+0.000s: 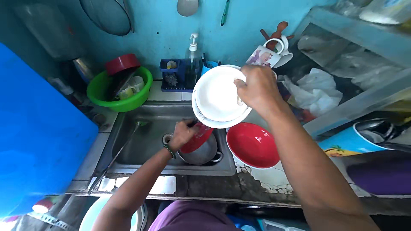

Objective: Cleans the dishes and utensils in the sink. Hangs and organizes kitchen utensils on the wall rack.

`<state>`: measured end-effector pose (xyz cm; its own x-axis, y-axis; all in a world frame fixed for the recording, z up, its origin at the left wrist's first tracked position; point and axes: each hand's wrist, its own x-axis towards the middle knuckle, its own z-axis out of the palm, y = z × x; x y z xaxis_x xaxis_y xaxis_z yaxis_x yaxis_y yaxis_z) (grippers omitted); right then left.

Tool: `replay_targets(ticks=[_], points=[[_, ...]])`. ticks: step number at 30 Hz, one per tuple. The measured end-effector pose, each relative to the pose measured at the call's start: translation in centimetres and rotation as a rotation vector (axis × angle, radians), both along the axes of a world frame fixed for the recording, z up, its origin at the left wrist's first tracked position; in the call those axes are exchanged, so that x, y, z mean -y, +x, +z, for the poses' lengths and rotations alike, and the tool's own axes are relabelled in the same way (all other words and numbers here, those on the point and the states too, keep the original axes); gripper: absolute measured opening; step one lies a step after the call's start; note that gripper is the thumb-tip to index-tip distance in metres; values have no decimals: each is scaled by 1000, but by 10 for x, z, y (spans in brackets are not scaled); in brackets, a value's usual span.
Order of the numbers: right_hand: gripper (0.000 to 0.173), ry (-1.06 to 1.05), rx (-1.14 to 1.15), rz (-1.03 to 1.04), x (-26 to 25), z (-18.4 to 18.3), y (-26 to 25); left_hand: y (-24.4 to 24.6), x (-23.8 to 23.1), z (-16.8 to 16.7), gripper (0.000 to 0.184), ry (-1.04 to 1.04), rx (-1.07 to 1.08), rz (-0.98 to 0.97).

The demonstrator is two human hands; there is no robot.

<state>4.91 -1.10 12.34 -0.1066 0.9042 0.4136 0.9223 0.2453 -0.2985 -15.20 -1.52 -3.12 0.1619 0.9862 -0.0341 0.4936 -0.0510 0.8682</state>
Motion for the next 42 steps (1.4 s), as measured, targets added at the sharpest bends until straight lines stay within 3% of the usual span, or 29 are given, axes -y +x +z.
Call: replay_targets(ticks=[6,11,15,17,24,29,33,37,42], points=[[21,265,-4,165,-1,-40,2,-21,-14,-10,33,-236,326,173],[16,569,23,335,-6,-76,-5,-30,-15,-9,30,-232,337,218],[17,776,89,492,-12,-90,0,-41,-11,-6,18,-143,298,119],[16,831,136,548,-11,-97,0,-46,-7,0,22,-98,278,60],[14,825,156,570,-9,-141,-10,-46,-17,17,39,11,276,-20],[13,824,71,538,-10,-159,-20,-36,-9,41,42,91,178,-226],[12,830,68,492,-11,-167,-21,-25,-1,50,86,165,-97,-330],[11,855,72,446,-9,-174,-24,-11,7,48,62,441,-281,-241],[9,890,56,447,-10,-178,-23,-11,12,47,51,597,-240,-278]])
